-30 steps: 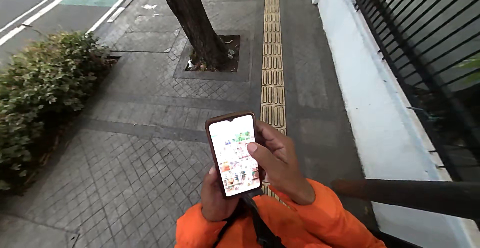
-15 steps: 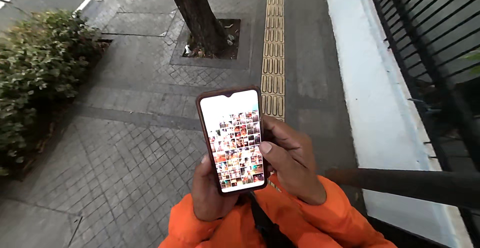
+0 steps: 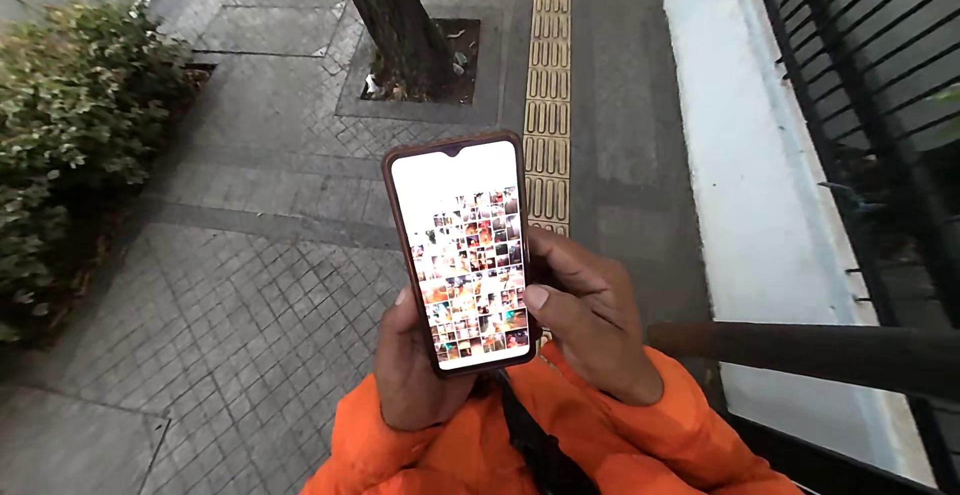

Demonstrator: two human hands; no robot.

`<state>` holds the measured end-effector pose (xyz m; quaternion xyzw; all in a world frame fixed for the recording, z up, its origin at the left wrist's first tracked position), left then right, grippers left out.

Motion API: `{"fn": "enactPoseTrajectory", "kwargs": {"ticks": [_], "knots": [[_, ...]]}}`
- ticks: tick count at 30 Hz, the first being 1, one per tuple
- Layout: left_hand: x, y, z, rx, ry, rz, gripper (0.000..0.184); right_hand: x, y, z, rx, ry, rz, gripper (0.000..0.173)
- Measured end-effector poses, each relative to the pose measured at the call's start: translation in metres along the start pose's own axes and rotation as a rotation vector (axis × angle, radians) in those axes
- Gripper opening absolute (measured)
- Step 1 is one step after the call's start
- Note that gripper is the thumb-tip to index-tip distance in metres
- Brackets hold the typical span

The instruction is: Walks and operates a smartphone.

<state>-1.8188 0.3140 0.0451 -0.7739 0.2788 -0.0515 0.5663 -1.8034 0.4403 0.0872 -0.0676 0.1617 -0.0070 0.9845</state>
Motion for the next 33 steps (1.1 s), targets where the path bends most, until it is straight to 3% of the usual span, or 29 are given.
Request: {"fn": "enactPoseTrajectory", "kwargs": {"ticks": [19, 33], "knots": [[0.0057, 0.0025, 0.0044, 0.003, -0.017, -0.017, 0.045, 0.0014, -0.0017, 0.0009, 0.052, 0.005, -0.076, 0.024], [0.0044, 0.0047, 0.0063, -0.055, -0.054, -0.016, 0.044, 0.0044, -0.0039, -0.0029, 0.04, 0.001, -0.108, 0.028]]}}
Point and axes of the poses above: each hand's wrist, its own x-axis away from the middle knuckle, its own y-axis out of the back of the hand, z = x × y, the point moved 8 cm from there along -x, towards the middle knuckle, and after that the axes turned 7 degrees about -y, right-handed, at the moved point
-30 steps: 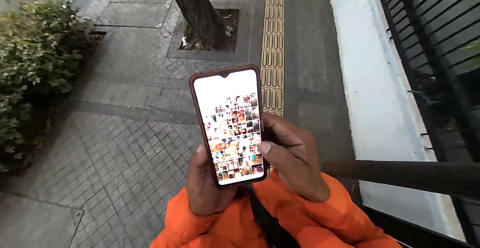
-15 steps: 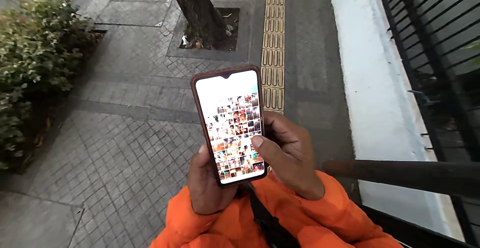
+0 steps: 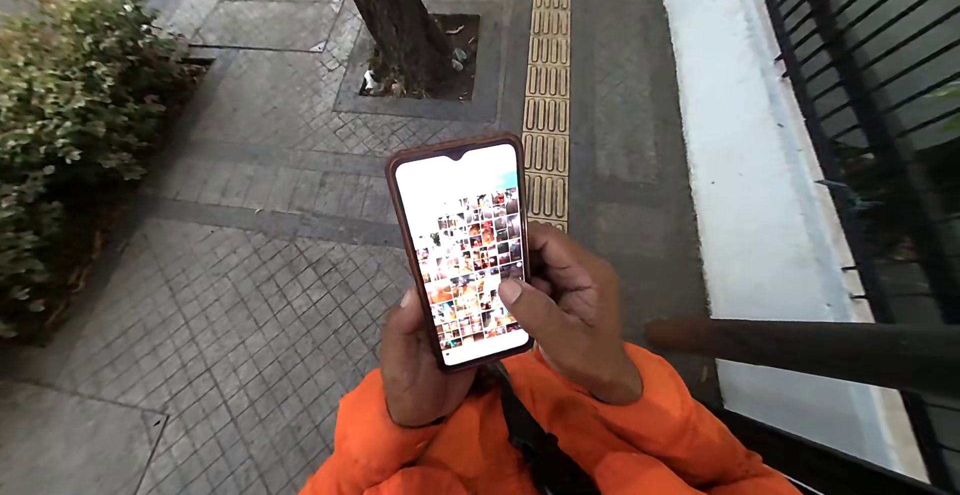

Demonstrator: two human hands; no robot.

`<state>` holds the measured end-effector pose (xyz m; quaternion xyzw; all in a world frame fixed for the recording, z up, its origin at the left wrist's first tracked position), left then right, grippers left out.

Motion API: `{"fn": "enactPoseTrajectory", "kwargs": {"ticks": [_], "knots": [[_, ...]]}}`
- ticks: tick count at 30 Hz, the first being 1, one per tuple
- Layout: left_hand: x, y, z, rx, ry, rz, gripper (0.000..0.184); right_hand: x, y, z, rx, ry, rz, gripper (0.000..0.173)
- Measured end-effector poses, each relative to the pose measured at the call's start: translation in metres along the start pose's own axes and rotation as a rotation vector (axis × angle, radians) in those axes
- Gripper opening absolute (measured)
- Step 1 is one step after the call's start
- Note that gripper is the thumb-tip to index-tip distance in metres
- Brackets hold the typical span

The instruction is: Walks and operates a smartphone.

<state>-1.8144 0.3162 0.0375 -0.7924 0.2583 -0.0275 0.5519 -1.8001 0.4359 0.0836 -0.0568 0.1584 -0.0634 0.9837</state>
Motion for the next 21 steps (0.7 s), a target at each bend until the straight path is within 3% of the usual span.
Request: {"fn": "enactPoseTrajectory", "kwargs": {"ticks": [11, 21], "knots": [[0.0012, 0.0014, -0.0004, -0.029, -0.016, -0.002, 0.044, 0.0016, -0.0025, -0.0047, -0.012, -0.012, -0.011, 0.028], [-0.0057, 0.0, -0.0058, -0.026, -0.049, 0.017, 0.043, 0.0078, -0.0078, -0.0095, 0.03, -0.082, 0.003, 0.05]]}}
Point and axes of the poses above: each hand's wrist, its own x-axis away from the middle knuckle, its own y-axis out of the back of the hand, z = x × y, the point moved 8 cm from there along -x, towards the middle knuckle, and after that the axes turned 7 degrees about -y, right-handed, at the moved point
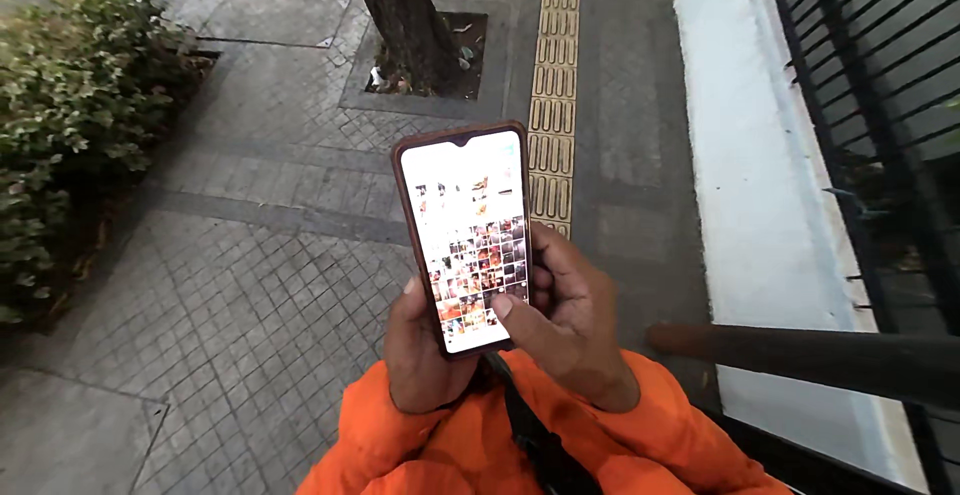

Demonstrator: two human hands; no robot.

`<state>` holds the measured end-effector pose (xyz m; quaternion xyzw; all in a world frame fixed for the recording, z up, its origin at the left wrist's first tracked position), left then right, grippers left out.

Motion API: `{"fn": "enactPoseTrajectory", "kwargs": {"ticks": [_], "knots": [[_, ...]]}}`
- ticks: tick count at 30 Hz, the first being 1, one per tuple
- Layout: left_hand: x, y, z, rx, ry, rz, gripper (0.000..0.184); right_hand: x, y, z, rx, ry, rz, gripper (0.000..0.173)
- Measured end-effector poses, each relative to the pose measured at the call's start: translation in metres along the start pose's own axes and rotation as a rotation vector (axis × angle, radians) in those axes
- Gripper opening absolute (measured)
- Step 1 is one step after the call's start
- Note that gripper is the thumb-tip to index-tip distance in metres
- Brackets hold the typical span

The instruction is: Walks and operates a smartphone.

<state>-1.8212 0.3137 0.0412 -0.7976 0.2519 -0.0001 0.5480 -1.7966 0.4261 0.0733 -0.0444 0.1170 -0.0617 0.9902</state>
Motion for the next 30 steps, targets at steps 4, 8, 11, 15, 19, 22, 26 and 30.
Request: {"fn": "enactPoseTrajectory", "kwargs": {"ticks": [4, 8, 11, 15, 19, 22, 26, 30], "knots": [[0.0, 0.001, -0.001, 0.001, -0.029, -0.013, 0.04, 0.002, -0.003, -0.004, 0.015, -0.038, -0.036, 0.06], [0.001, 0.003, -0.002, -0.036, -0.057, -0.031, 0.039, 0.001, -0.005, -0.005, 0.047, -0.043, -0.065, 0.064], [0.001, 0.003, -0.003, -0.046, -0.06, -0.041, 0.039, 0.0, -0.006, -0.006, 0.057, -0.055, -0.085, 0.067], [0.0, 0.003, -0.005, -0.016, -0.044, -0.025, 0.04, -0.002, -0.007, -0.007, 0.046, -0.037, -0.041, 0.061], [0.0, 0.006, -0.004, 0.014, -0.017, -0.021, 0.043, -0.005, -0.007, -0.008, 0.004, -0.015, 0.008, 0.049], [0.0, 0.009, -0.005, -0.001, -0.011, -0.034, 0.043, -0.013, -0.004, -0.003, 0.003, 0.043, 0.014, 0.037], [0.006, 0.01, -0.005, 0.041, 0.001, 0.001, 0.043, -0.03, 0.002, 0.011, 0.054, 0.113, -0.004, 0.029], [0.009, 0.006, -0.003, 0.078, 0.048, 0.067, 0.047, -0.049, 0.002, 0.029, 0.119, 0.178, -0.023, 0.024]]}}
Point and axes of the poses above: each hand's wrist, its own x-axis away from the middle knuckle, its own y-axis out of the back of the hand, z = x × y, the point moved 8 cm from there along -x, towards the middle knuckle, and after that the axes turned 7 degrees about -y, right-handed, at the moved point
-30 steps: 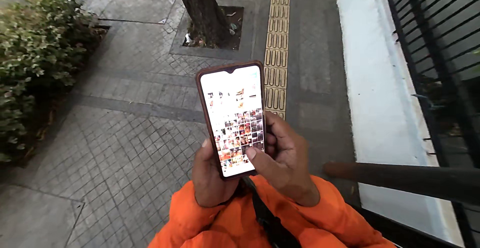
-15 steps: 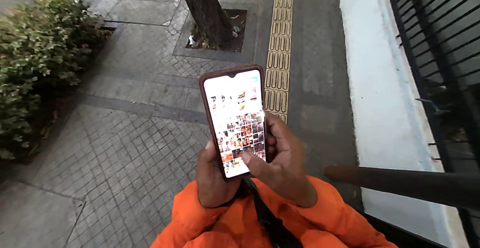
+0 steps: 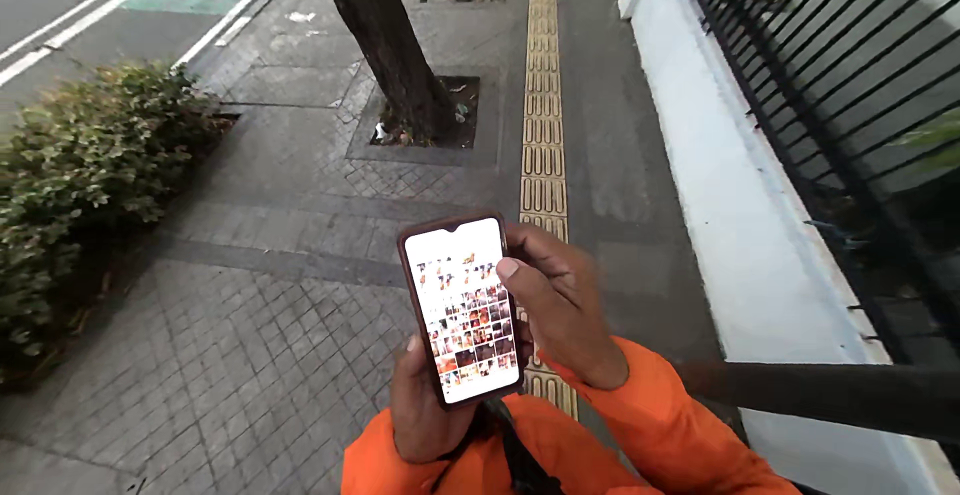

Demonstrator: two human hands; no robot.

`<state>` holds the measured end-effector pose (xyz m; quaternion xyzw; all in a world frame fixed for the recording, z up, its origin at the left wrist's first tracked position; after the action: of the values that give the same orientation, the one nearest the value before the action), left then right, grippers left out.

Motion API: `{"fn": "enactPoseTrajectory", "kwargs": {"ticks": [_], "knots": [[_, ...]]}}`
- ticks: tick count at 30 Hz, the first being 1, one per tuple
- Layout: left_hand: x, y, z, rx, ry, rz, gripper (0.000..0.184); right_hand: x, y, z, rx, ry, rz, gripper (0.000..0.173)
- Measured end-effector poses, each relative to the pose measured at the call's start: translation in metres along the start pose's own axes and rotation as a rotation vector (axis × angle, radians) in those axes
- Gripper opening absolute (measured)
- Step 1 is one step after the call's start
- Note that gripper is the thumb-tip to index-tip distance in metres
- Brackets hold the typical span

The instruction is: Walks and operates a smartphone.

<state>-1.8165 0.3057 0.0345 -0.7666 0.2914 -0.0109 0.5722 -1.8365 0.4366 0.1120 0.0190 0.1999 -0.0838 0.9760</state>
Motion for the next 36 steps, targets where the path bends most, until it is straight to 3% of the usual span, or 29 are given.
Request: {"fn": "enactPoseTrajectory", "kwargs": {"ticks": [11, 19, 30, 36], "knots": [[0.019, 0.007, -0.01, -0.01, 0.037, 0.025, 0.055, -0.01, -0.024, 0.004, -0.018, 0.004, -0.014, 0.014], [0.032, 0.01, -0.033, -0.012, 0.023, 0.059, 0.055, -0.005, -0.051, 0.003, -0.072, 0.014, 0.037, 0.021], [0.052, 0.018, -0.091, -0.065, -0.044, 0.045, 0.055, -0.005, -0.117, 0.013, -0.124, 0.055, 0.152, 0.028], [0.057, 0.025, -0.127, -0.079, -0.183, -0.017, 0.052, -0.024, -0.158, 0.012, -0.209, 0.02, 0.291, 0.033]]}}
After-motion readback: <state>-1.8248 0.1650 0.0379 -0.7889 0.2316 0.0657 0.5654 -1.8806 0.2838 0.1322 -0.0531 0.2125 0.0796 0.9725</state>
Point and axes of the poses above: each hand's wrist, its own x-axis away from the middle knuckle, its own y-axis out of the back of the hand, z = x × y, the point moved 8 cm from there along -x, towards the middle knuckle, and after that the axes turned 7 degrees about -y, right-handed, at the moved point
